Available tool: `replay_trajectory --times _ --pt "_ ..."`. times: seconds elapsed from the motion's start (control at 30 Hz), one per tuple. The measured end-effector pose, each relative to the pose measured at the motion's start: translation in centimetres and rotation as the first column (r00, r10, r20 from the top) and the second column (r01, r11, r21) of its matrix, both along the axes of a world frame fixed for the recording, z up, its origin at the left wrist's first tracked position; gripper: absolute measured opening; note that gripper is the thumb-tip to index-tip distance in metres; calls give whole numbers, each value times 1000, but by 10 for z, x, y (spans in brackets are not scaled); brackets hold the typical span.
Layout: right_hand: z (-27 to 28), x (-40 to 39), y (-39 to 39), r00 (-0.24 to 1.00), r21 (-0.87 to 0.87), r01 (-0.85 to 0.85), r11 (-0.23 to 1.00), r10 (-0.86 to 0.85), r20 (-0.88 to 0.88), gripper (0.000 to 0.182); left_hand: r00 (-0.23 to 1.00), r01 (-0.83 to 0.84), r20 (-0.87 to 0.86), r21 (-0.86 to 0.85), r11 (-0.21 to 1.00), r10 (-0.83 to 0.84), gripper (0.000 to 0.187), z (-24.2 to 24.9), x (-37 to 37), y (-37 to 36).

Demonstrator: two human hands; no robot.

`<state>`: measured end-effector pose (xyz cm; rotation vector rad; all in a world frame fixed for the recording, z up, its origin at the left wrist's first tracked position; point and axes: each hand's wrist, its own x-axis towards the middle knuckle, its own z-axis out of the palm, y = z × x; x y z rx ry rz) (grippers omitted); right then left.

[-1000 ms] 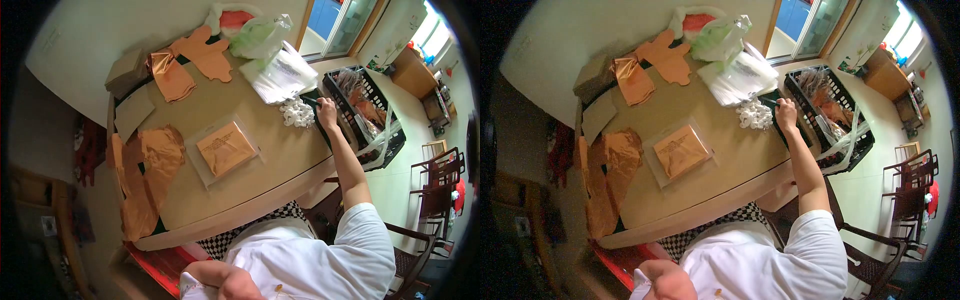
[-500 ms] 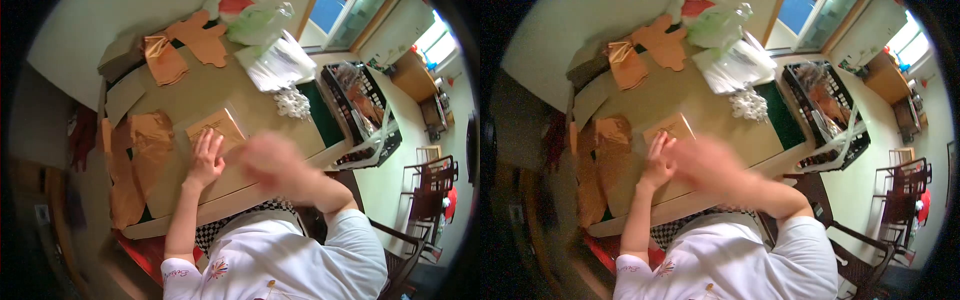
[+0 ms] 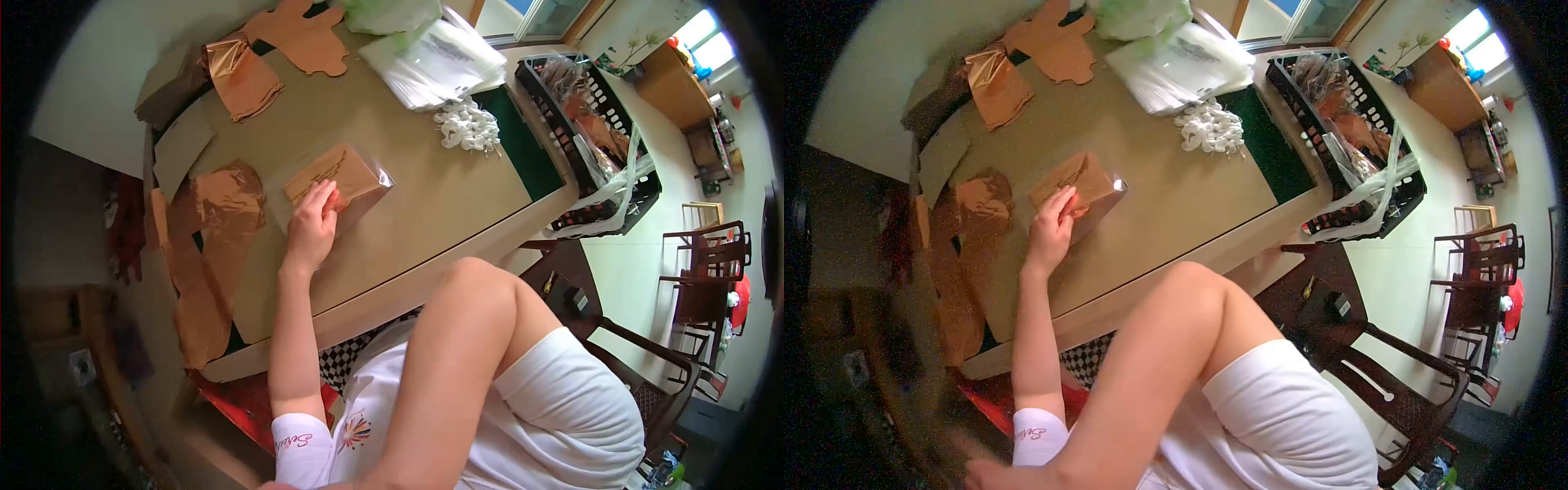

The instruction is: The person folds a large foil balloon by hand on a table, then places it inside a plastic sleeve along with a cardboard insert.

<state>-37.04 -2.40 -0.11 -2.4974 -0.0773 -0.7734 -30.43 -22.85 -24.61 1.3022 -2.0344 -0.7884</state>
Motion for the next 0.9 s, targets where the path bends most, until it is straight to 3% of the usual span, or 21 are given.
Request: replay_trajectory --times 0.03,0.07,0.13,0.2,0.23,0.27,0.3,0.33,0.37,0.4,0.43,0.57,0.67,0.77,0.87,0.9 --pt "-6 -2 4 999 -81 50 995 -51 -13 58 998 15 -70 97 995 -9 40 3 0 -4" --pt "-23 -4 10 986 -284 164 945 -165 21 63 996 21 -91 149 989 -8 40 6 1 -4" --pt "-33 -30 2 987 -150 162 975 -161 15 40 992 33 -129 249 968 -1 39 24 -1 -3" --pt "-43 -60 -21 990 -11 144 990 -144 8 18 999 37 -43 117 992 -33 39 20 3 -2" --pt "-60 -67 -33 973 43 215 976 -211 -94 14 999 43 -7 52 998 -43 38 16 2 -2" --pt "-83 -76 -47 941 98 296 950 -273 -201 10 997 45 -59 111 993 -39 38 14 3 -3" --pt "-103 -89 -70 921 188 337 922 -281 -271 30 993 52 -111 171 984 -34 38 10 6 -7" --pt "-124 -97 -85 885 147 447 883 -412 -217 25 987 63 -161 228 972 -26 38 7 9 -11" --pt "-134 -111 -94 769 324 633 703 -525 -366 26 990 79 -133 238 968 -48 38 10 12 -15" --pt "-155 -120 -104 708 368 706 604 -602 -369 23 989 91 -138 250 964 -58 38 7 17 -21" --pt "-179 -133 -110 677 372 728 576 -687 -264 17 987 106 -142 264 959 -70 37 3 20 -24" --pt "-188 -164 -110 564 412 805 426 -764 -314 18 980 117 -192 297 948 -61 38 15 18 -23" --pt "-186 -171 -110 532 454 817 355 -767 -359 18 995 62 -92 365 929 -30 41 28 11 -15" --pt "-186 -180 -113 461 405 867 291 -776 -430 20 996 42 -82 333 942 -15 41 21 12 -17" --pt "-202 -200 -118 335 105 939 329 -797 -503 20 990 47 -141 329 943 0 40 10 16 -22" --pt "-209 -205 -119 342 95 934 345 -785 -516 19 986 53 -167 339 939 5 40 9 16 -24"
